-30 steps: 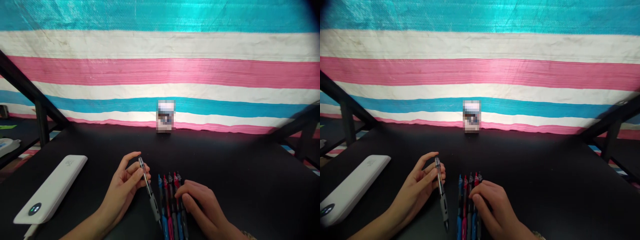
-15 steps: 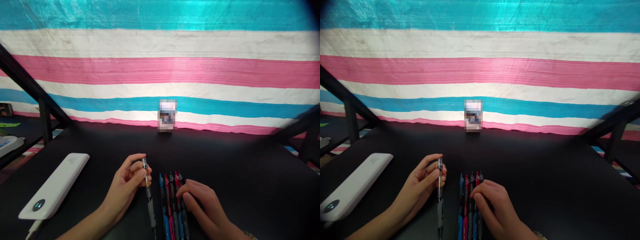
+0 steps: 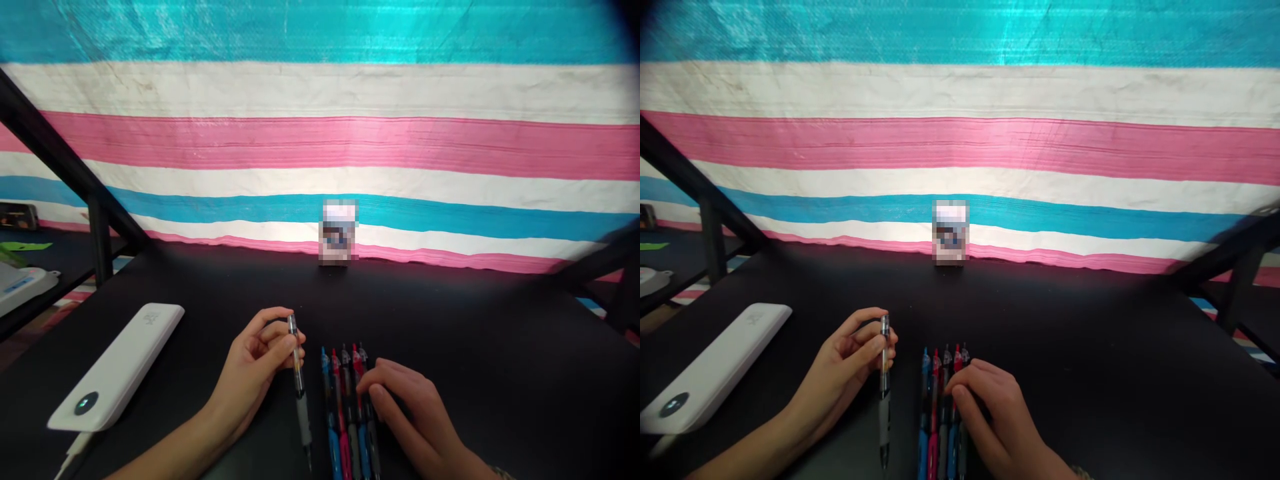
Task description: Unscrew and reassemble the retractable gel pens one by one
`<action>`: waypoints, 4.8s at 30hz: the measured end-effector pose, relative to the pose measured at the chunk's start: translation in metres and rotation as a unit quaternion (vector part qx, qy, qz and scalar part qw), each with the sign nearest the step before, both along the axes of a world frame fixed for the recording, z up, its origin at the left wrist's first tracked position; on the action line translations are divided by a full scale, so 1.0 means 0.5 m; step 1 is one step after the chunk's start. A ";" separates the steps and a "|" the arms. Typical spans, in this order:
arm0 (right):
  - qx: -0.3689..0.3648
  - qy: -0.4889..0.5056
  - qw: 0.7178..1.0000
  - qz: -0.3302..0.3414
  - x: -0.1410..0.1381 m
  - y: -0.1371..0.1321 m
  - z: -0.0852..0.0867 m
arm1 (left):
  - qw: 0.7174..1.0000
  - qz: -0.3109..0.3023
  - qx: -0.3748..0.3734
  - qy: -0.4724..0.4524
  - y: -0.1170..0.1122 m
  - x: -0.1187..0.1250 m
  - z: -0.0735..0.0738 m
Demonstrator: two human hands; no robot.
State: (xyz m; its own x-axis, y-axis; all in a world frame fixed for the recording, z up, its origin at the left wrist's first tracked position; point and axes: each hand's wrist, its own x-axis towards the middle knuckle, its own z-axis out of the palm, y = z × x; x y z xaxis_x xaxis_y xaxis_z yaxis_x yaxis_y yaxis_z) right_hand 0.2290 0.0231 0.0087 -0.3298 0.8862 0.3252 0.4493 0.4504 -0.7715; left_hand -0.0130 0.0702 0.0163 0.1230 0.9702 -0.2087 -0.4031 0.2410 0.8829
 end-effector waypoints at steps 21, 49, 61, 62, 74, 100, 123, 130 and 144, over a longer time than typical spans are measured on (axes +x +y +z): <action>0.005 -0.003 1.000 -0.009 0.005 -0.004 -0.004 | 0.999 -0.028 0.028 0.025 0.011 -0.010 -0.002; 0.037 0.011 0.999 -0.016 0.002 -0.001 0.000 | 0.702 -0.119 0.188 0.676 0.084 -0.127 0.014; 0.040 0.007 0.998 -0.047 0.002 0.006 0.005 | 0.520 -0.257 0.602 0.548 -0.007 -0.013 -0.040; 0.039 0.010 0.998 -0.047 0.003 0.005 0.005 | 0.514 -0.256 0.603 0.554 -0.006 -0.013 -0.044; -0.006 -0.004 0.999 -0.040 0.008 0.006 0.006 | 0.504 -0.201 0.633 0.552 0.009 -0.017 -0.030; 0.109 -0.025 0.994 -0.011 -0.017 0.008 -0.016 | 0.620 -0.233 0.485 0.572 -0.033 -0.014 -0.013; 0.125 -0.117 0.985 0.025 -0.013 0.018 -0.003 | 0.487 -0.066 0.637 0.593 -0.033 -0.008 -0.010; 0.189 -0.135 0.973 -0.011 -0.021 0.009 -0.018 | 0.656 -0.147 0.501 0.545 -0.044 -0.003 -0.029; -0.001 -0.005 0.998 -0.066 -0.001 0.007 0.004 | 0.938 -0.114 0.145 0.295 -0.012 -0.023 0.012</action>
